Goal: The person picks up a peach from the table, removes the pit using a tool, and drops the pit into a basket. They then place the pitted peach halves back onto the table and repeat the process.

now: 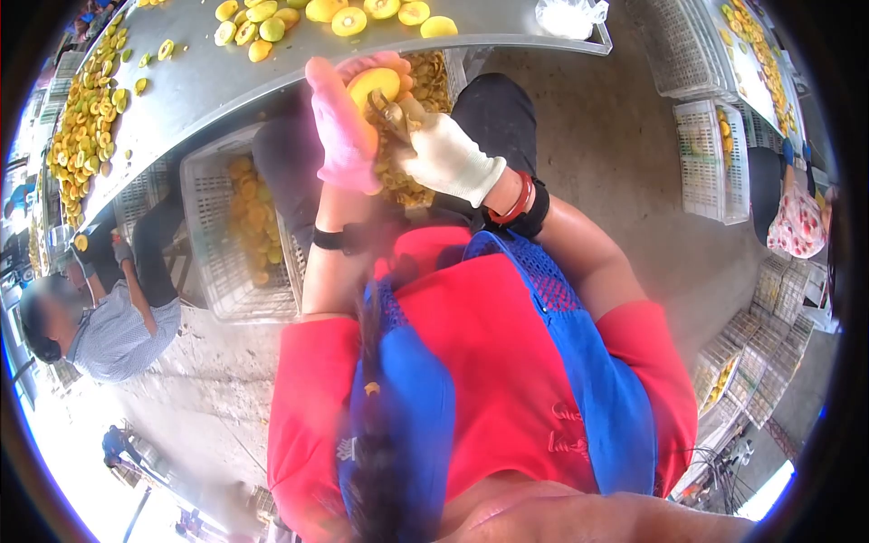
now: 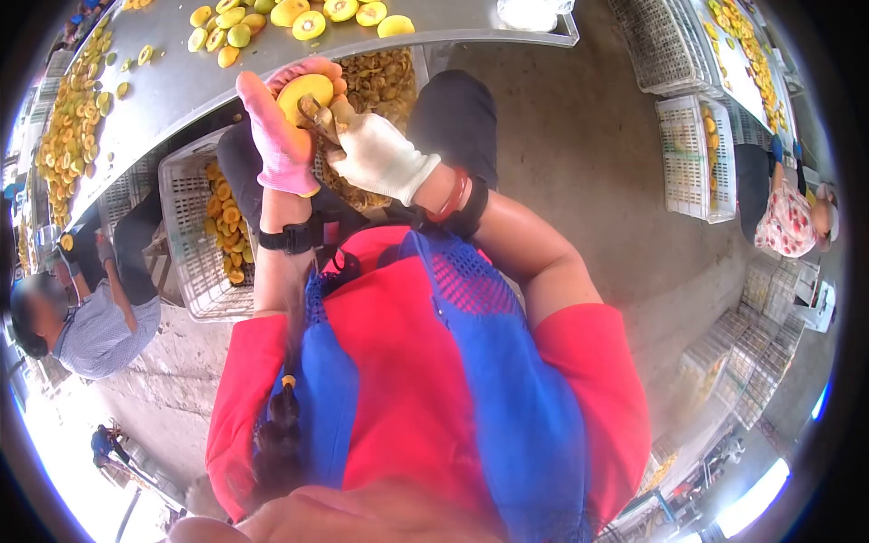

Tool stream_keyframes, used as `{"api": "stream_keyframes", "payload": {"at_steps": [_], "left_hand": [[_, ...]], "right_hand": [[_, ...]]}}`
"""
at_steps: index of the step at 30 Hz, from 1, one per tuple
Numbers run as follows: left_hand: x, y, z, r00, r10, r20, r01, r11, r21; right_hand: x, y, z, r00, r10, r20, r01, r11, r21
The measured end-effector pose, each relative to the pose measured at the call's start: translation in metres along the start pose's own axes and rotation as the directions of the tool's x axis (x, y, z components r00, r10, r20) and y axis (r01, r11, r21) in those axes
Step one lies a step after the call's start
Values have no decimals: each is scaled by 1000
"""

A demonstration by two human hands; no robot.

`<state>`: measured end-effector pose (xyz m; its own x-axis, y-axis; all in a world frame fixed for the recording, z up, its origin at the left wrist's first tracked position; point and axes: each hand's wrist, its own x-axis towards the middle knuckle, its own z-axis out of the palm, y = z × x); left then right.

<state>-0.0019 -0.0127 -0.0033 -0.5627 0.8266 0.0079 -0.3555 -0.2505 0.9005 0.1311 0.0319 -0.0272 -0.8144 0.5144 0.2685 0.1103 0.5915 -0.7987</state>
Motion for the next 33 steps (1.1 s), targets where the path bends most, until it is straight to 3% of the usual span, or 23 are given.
{"api": "stream_keyframes", "payload": {"at_steps": [4,7,10,13,16,19,22,23,24,26,28,30,31,33], "left_hand": [[-2,-2,-3,997,-82,-4,82,996,26],[-3,0,-8,987,-154,48,152,987,42],[-5,0,-9,983,-152,101,141,985,104],[-8,3,-4,978,-158,137,143,983,115],[-11,6,-3,967,-178,182,162,982,99],[-8,3,-15,965,-175,196,172,985,33],[-2,18,-36,995,-35,97,41,997,-63],[-1,24,-52,1000,20,23,-18,999,-49],[0,32,-70,996,78,-47,-80,996,-31],[-13,61,-94,897,193,-397,-68,949,308],[-22,81,-134,763,391,-514,111,705,700],[-20,94,-157,687,428,-587,463,364,808],[-17,93,-154,667,495,-557,516,232,824],[6,76,-152,742,379,-553,337,502,796]], "right_hand": [[-1,10,3,995,5,97,-28,970,241],[-3,6,-5,981,26,194,-72,969,235],[-7,6,1,984,18,179,-44,989,142],[-6,14,3,971,-128,201,86,975,205],[-8,-3,-4,905,75,419,-282,844,457],[-1,-17,-18,764,210,610,-559,688,463],[-8,-9,-3,771,177,612,-540,692,479],[-15,7,14,841,99,532,-411,756,510],[-15,4,10,810,160,564,-432,813,389],[-16,-3,-1,776,251,579,-493,813,309],[-25,12,9,805,255,536,-471,824,315],[-30,21,15,820,264,508,-469,819,331],[-31,22,16,822,268,502,-475,809,345],[-29,22,18,819,281,500,-493,791,362]]}}
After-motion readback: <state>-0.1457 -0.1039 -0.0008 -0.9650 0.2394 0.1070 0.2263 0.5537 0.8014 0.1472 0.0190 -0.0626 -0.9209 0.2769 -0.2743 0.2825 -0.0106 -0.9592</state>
